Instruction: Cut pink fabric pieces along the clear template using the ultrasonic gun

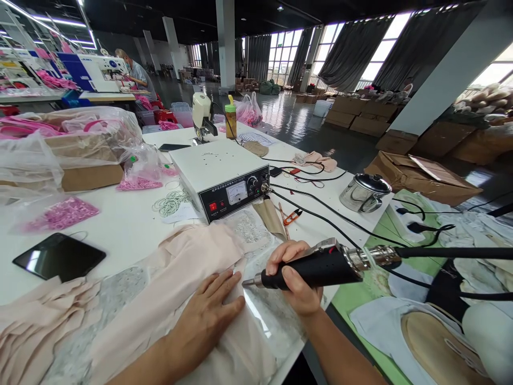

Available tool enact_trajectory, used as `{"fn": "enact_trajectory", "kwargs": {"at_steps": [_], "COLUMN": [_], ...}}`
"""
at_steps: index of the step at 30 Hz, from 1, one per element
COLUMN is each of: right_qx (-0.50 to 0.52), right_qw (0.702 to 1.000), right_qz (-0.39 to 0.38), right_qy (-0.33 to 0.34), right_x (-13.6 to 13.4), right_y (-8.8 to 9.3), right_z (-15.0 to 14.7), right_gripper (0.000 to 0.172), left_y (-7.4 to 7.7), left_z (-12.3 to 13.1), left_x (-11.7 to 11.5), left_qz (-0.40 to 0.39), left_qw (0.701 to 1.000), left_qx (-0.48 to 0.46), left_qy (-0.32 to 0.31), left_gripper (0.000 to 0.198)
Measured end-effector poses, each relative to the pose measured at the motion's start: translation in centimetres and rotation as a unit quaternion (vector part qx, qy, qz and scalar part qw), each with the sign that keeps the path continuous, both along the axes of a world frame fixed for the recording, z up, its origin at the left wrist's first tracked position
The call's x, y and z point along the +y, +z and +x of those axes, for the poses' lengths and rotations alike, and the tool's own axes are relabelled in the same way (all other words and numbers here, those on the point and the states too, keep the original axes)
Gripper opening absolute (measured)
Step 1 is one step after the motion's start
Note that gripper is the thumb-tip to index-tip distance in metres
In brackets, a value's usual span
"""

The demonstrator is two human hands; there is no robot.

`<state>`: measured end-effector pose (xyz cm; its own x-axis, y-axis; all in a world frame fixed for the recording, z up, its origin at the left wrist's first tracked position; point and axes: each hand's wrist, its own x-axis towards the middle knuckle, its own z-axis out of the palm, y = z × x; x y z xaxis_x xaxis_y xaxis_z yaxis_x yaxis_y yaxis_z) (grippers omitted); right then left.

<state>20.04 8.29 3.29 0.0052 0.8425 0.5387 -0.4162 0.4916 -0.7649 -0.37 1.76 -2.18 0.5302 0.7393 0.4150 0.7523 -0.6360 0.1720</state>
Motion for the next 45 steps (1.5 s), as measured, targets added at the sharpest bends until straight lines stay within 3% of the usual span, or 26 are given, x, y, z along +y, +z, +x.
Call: {"fn": "enact_trajectory", "kwargs": {"at_steps": [3, 6, 10, 18, 23, 27, 29, 32, 34, 36, 38, 43, 45], "right_qx": [0.016, 0.056, 0.075, 0.069, -0.040, -0.212, -0.279, -0.324, -0.323, -0.311, -0.307, -0.327, -0.322], "right_qw": [1.000, 0.998, 0.992, 0.976, 0.953, 0.903, 0.893, 0.913, 0.912, 0.893, 0.880, 0.833, 0.836], "right_qz": [-0.008, -0.025, -0.036, -0.154, -0.275, -0.373, -0.336, -0.210, -0.156, -0.171, -0.180, -0.204, -0.200], "right_qy": [-0.010, -0.033, -0.093, -0.139, -0.119, 0.028, 0.106, 0.133, 0.196, 0.277, 0.314, 0.397, 0.397], "right_x": [-0.1, -0.3, -0.7, -2.7, -5.2, -8.4, -9.5, -9.0, -7.7, -6.4, -5.8, -7.0, -7.3], "right_y": [0.0, -0.2, -0.9, -1.9, -4.0, -4.8, -3.9, -1.4, 0.1, 1.0, 1.2, 1.6, 2.3], "right_z": [0.3, 1.4, 3.2, 5.8, 8.5, 9.9, 9.3, 6.4, 3.9, 1.4, -0.6, -2.8, -3.4], "right_gripper": [0.014, 0.011, 0.011, 0.013, 0.049, 0.039, 0.038, 0.042, 0.046, 0.041, 0.050, 0.051, 0.050], "left_y": [0.7, 2.5, 4.2, 1.7, 2.6, 4.5, 5.8, 8.2, 9.8, 11.3, 12.4, 13.7, 13.7], "left_z": [-0.1, -0.4, -0.9, -0.7, 0.2, 0.0, -0.1, 0.3, 0.5, 0.5, -0.2, -3.4, -5.0], "left_x": [0.2, 0.2, -1.0, -4.6, -4.3, -4.0, -4.2, -4.5, -4.6, -4.7, -5.1, -7.7, -9.3], "left_qz": [0.007, 0.010, -0.025, -0.078, -0.140, -0.202, -0.247, -0.313, -0.343, -0.358, -0.359, -0.336, -0.319], "left_qw": [1.000, 1.000, 0.998, 0.983, 0.977, 0.968, 0.960, 0.942, 0.931, 0.923, 0.920, 0.924, 0.931], "left_qx": [0.000, 0.001, -0.054, -0.080, -0.083, -0.100, -0.107, -0.119, -0.128, -0.140, -0.155, -0.181, -0.176], "left_qy": [-0.008, -0.023, 0.023, 0.143, 0.134, 0.108, 0.078, 0.024, -0.005, -0.022, -0.021, 0.019, 0.039], "left_gripper": [0.027, 0.031, 0.024, 0.012, 0.013, 0.015, 0.015, 0.011, 0.011, 0.011, 0.010, 0.007, 0.018]}}
